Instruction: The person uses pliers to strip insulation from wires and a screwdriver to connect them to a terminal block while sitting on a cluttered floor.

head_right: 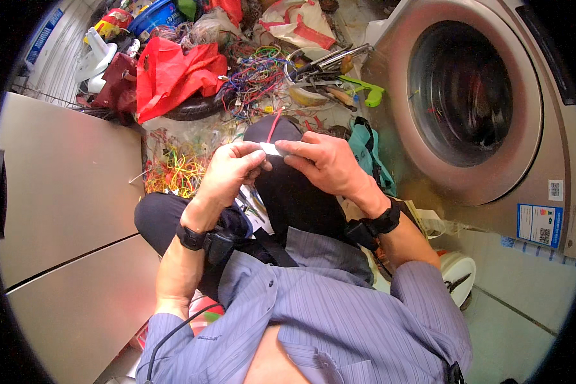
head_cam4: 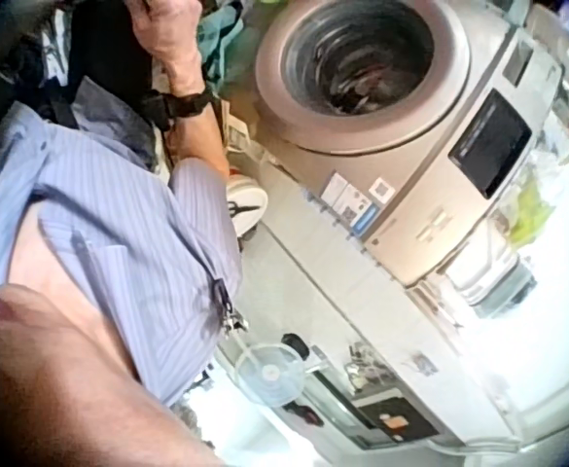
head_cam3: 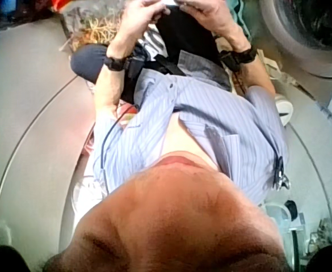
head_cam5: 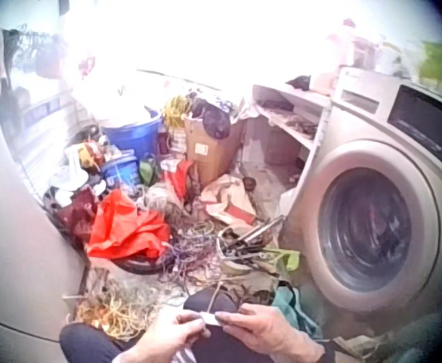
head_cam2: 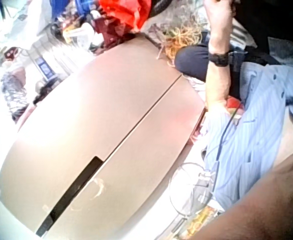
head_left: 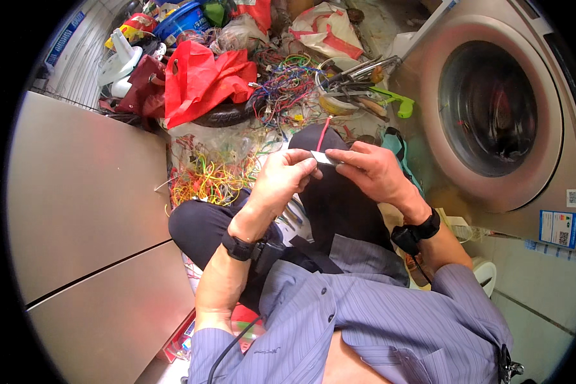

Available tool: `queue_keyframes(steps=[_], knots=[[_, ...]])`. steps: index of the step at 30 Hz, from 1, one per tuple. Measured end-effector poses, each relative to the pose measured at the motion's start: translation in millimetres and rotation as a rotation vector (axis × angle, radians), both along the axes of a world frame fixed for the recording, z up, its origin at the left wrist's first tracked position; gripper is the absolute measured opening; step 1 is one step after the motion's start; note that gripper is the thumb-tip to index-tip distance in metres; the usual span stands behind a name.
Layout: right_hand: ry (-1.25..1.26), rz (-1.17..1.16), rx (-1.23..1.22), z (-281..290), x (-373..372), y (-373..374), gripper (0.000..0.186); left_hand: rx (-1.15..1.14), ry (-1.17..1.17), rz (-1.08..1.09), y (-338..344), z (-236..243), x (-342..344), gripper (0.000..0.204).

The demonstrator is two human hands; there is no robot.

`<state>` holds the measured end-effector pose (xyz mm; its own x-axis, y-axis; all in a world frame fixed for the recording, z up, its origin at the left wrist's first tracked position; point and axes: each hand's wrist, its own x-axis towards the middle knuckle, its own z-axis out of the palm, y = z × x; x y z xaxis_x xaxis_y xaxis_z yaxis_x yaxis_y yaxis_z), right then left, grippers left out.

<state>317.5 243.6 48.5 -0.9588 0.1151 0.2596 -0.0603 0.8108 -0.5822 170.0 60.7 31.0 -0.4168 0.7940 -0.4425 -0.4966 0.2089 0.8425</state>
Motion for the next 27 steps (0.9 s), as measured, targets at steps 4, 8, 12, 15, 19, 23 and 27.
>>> queue_keyframes(steps=[4,8,12,15,19,23,27], knots=[[-0.043,-0.007,-0.135,-2.8,-2.5,2.1,0.031,0.035,-0.114,-0.033,-0.5,-1.8,-7.4,0.017],[-0.025,-0.051,-0.072,-3.2,-5.2,-2.5,0.032,0.030,-0.134,-0.006,-0.6,-7.4,-7.6,0.016],[0.065,-0.106,0.101,-6.1,-4.6,-11.5,0.034,0.031,-0.158,-0.006,0.5,-11.6,-9.5,0.015],[0.066,-0.142,0.157,-3.0,-4.1,-16.8,0.035,0.024,-0.120,-0.007,0.5,-10.8,-9.5,0.015],[0.110,-0.200,0.189,-13.8,-1.2,-15.9,0.035,-0.012,0.053,-0.048,-2.0,-5.7,0.3,0.016],[0.095,-0.213,0.163,-15.1,0.9,-7.3,0.034,-0.041,0.063,-0.024,-2.6,1.9,6.2,0.017],[0.076,-0.083,0.139,-8.6,-0.1,-1.1,0.033,-0.050,0.048,-0.029,-0.3,-4.9,9.6,0.017]])
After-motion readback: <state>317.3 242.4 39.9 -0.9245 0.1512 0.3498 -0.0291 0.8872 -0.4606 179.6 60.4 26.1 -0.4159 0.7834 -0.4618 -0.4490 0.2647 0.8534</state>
